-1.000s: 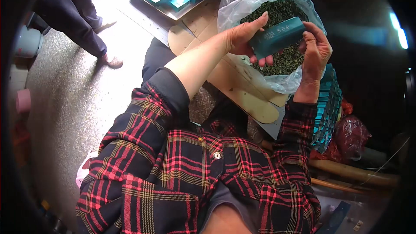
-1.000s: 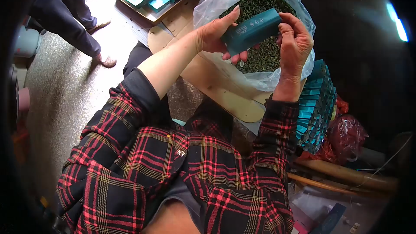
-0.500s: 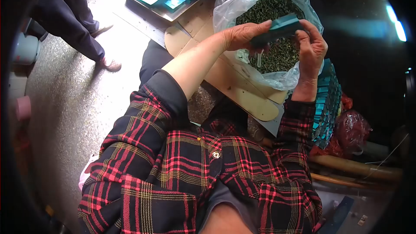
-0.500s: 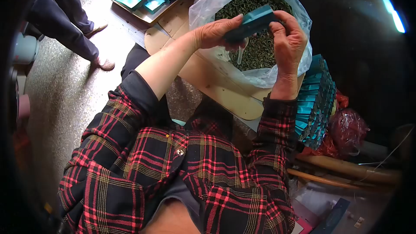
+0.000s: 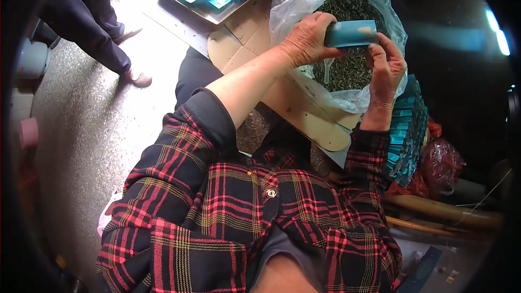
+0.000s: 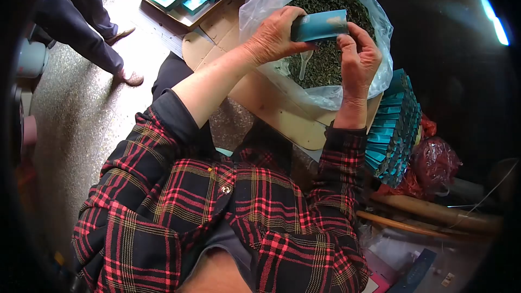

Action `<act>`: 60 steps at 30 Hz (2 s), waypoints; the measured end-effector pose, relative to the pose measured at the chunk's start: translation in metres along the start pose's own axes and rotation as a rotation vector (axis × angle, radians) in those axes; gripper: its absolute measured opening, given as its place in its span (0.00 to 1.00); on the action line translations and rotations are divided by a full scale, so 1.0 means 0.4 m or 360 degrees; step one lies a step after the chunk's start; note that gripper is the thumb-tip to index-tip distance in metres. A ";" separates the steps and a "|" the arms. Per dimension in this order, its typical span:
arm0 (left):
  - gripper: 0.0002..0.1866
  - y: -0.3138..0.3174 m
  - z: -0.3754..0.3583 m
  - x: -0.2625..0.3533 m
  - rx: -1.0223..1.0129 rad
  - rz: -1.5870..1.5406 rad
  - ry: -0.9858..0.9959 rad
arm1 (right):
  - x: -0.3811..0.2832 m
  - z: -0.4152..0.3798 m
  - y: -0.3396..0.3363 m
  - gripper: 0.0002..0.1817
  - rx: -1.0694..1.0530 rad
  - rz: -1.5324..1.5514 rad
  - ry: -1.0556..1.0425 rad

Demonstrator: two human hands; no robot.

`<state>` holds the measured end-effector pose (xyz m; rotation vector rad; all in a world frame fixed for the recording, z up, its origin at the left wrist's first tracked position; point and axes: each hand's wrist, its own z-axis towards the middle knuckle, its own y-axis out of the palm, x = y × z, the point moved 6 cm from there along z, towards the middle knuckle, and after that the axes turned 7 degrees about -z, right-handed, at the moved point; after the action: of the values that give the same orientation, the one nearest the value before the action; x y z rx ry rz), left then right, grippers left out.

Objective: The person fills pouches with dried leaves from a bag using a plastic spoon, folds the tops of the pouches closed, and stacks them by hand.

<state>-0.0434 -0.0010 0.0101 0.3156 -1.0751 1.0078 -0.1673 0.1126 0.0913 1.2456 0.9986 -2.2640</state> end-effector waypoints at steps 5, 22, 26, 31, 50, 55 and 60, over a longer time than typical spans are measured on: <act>0.37 -0.015 -0.011 0.012 0.0077 0.0150 0.0084 | 0.020 0.005 0.017 0.09 -0.0128 -0.0244 0.0102; 0.37 -0.049 -0.021 0.108 0.0246 0.0550 0.0564 | -0.120 -0.032 0.016 0.07 0.0380 -0.0591 -0.0548; 0.41 -0.065 -0.035 0.120 0.0277 0.0514 0.0787 | -0.197 -0.040 -0.145 0.07 0.0507 -0.0899 -0.0833; 0.40 -0.074 -0.031 0.096 0.0220 0.0451 0.0597 | -0.185 -0.038 -0.452 0.09 0.0718 -0.1183 -0.0714; 0.33 -0.044 -0.029 0.054 0.0104 0.0343 0.0371 | 0.161 0.053 -0.589 0.08 0.0272 -0.2171 -0.0484; 0.33 -0.046 -0.031 0.048 0.0059 0.0319 0.0306 | 0.159 0.066 -0.570 0.07 0.0290 -0.2266 -0.0511; 0.32 -0.044 -0.036 0.048 0.0032 0.0322 0.0238 | 0.190 0.074 -0.547 0.07 0.0061 -0.2301 -0.0570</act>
<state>-0.0189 0.0092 0.0236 0.1468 -0.9747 1.2040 -0.3590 0.2410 0.1267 -0.1472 2.0732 -3.2303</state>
